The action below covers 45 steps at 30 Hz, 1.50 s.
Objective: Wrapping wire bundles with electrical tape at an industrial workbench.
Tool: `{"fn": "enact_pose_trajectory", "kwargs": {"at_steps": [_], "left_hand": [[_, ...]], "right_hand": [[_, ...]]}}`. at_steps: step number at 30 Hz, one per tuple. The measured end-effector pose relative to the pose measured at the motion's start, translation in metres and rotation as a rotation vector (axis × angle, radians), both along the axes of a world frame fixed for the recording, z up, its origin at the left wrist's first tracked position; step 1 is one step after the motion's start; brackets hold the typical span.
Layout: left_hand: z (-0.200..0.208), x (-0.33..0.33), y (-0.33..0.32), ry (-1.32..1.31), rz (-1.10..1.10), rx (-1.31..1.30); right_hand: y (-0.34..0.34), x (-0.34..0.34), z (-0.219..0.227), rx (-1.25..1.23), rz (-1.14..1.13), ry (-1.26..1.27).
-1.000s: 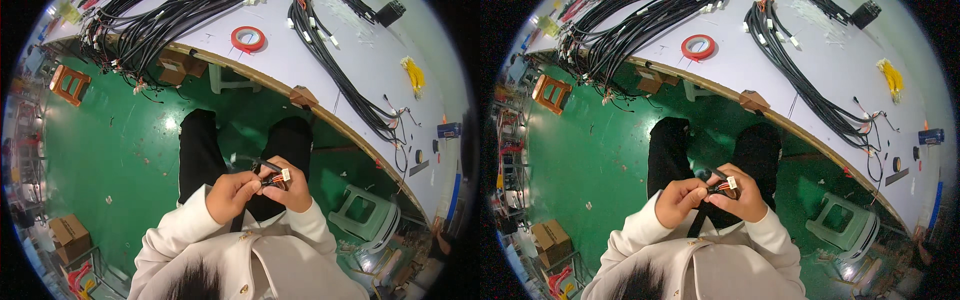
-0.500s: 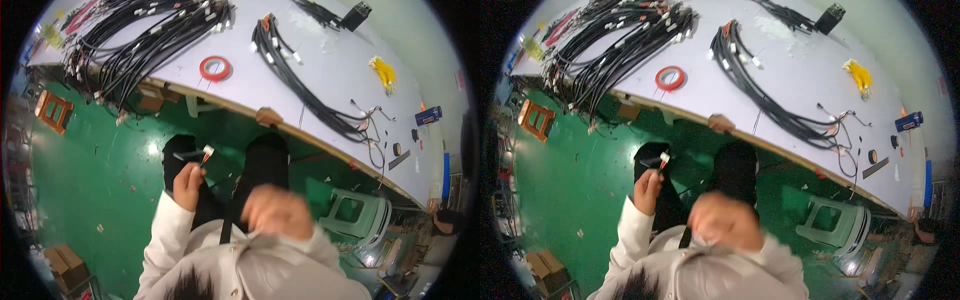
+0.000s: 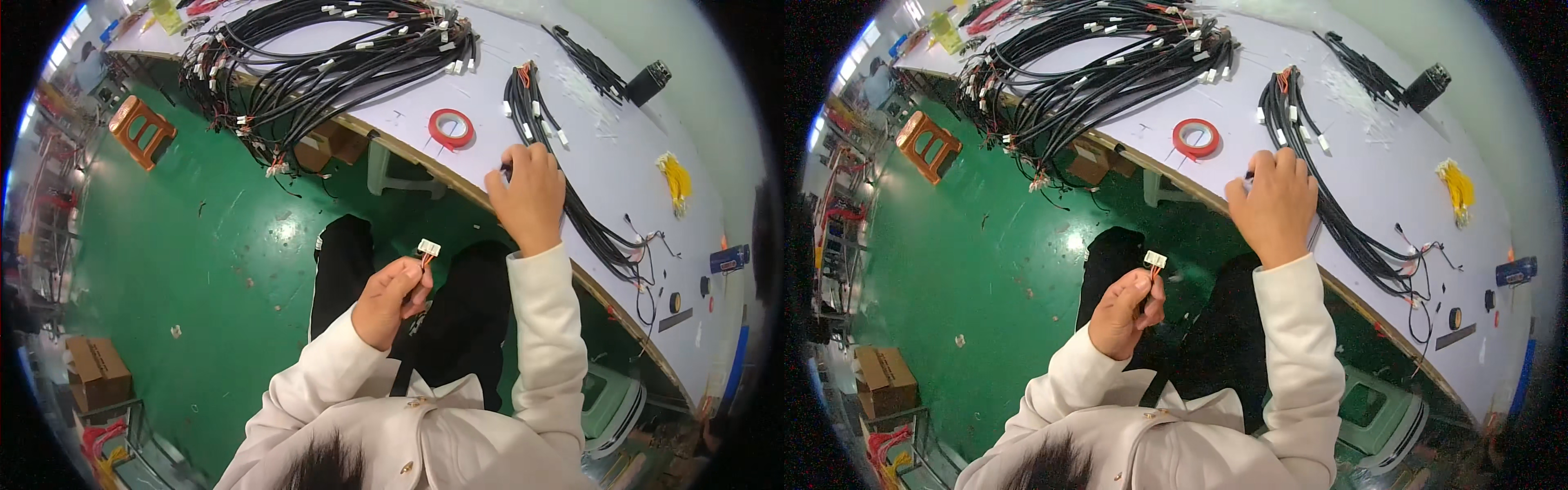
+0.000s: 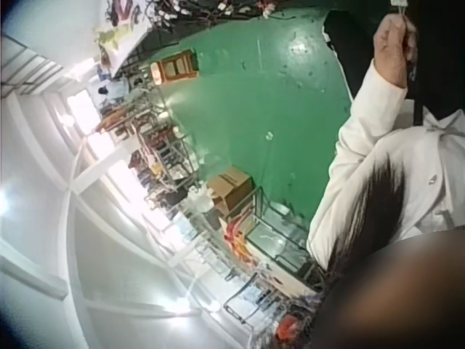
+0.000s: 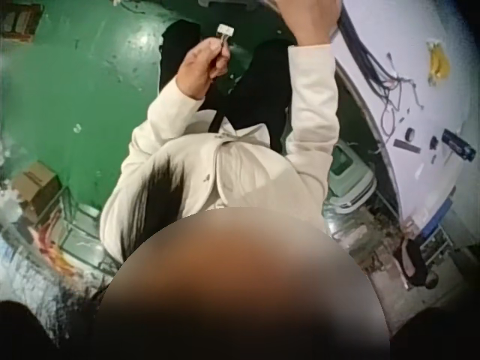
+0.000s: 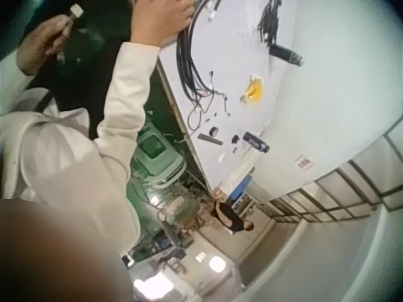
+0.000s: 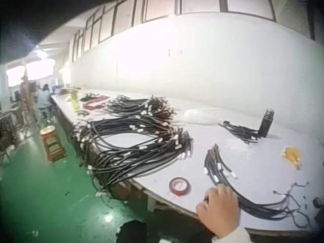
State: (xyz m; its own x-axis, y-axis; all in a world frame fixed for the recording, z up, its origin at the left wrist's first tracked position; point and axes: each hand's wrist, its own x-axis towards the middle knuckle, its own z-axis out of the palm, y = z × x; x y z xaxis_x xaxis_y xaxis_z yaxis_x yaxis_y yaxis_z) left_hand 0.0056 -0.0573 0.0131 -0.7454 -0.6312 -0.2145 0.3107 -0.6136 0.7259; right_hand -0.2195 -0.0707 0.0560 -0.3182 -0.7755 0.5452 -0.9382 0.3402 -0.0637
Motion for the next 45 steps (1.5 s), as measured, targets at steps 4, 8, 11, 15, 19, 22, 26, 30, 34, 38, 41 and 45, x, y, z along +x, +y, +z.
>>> {"fn": "enact_pose_trajectory", "kwargs": {"at_steps": [4,8,11,15,19,22,26,30,34,38,41,45], "left_hand": [[-0.004,-0.01,-0.001,0.059,0.091,0.023],[-0.014,-0.008,-0.003,0.087,0.086,0.032],[-0.008,0.011,-0.004,-0.088,-0.008,-0.196],[-0.019,0.006,-0.001,-0.288,0.231,-0.853],[-0.029,0.024,0.001,-0.475,0.472,-1.106],[-0.01,0.054,0.006,-0.387,0.547,-0.813],[-0.04,0.07,-0.006,-0.038,0.567,-0.445],[-0.034,0.083,-0.002,-0.138,0.819,-0.44],[-0.021,0.098,0.0,-0.522,1.023,-0.693],[-0.011,0.104,-0.005,-0.407,0.989,-0.648],[-0.006,0.108,-0.006,-0.789,1.037,-0.877],[0.003,0.105,-0.004,-0.774,1.101,-0.879]], "right_hand": [[0.021,0.021,0.018,-0.072,0.131,-0.047],[0.039,0.064,0.012,-0.139,0.631,-0.958],[0.04,0.104,-0.006,-0.1,0.6,-1.008],[0.05,0.108,-0.021,-0.178,0.45,-0.765],[0.038,0.146,-0.011,-0.163,0.58,-0.7],[0.029,0.175,0.006,-0.112,0.78,-0.761],[0.017,0.193,0.013,-0.004,1.047,-0.738],[0.005,0.217,0.019,0.023,1.225,-0.735],[-0.003,0.227,0.027,0.124,1.228,-0.891],[-0.017,0.225,0.025,0.052,1.394,-0.713],[-0.021,0.227,0.025,0.094,1.342,-0.783],[-0.016,0.234,0.041,0.042,1.388,-0.746]]}}
